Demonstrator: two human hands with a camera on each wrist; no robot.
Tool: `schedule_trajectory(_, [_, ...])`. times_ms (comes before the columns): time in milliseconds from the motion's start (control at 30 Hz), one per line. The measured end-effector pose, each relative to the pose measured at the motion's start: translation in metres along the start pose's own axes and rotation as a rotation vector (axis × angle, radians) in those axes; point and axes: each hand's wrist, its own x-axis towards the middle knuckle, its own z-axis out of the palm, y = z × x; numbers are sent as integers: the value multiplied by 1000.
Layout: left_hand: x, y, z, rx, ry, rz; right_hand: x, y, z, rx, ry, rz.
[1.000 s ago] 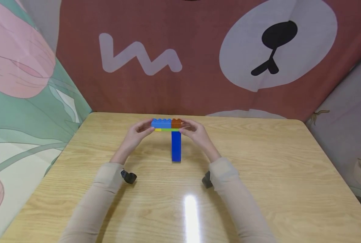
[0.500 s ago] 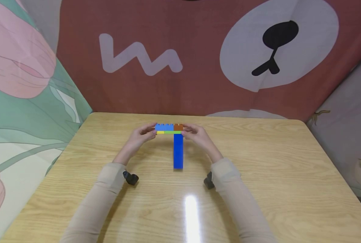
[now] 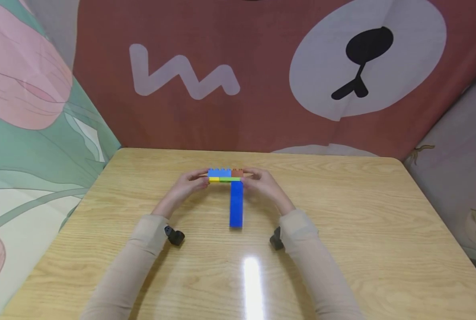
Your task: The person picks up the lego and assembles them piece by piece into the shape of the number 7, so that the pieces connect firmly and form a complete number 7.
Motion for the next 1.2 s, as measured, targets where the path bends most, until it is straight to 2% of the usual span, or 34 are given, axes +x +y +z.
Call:
schedule_trajectory(367, [5, -7, 7, -4, 14, -48, 1, 9, -4, 27, -75, 58])
schedule_trajectory(567, [6, -8, 10, -20, 16, -94, 1, 11, -2, -9, -73, 124])
schedule_trajectory(867, [9, -12, 11, -6, -13, -155, -1, 12, -2, -56, -117, 174])
schedule_trajectory(1067, [11, -13, 14, -13, 12, -195, -2, 11, -2, -42, -120, 184])
schedule_trajectory(1200, [11, -13, 15, 2, 25, -195, -3, 11, -1, -48, -115, 179])
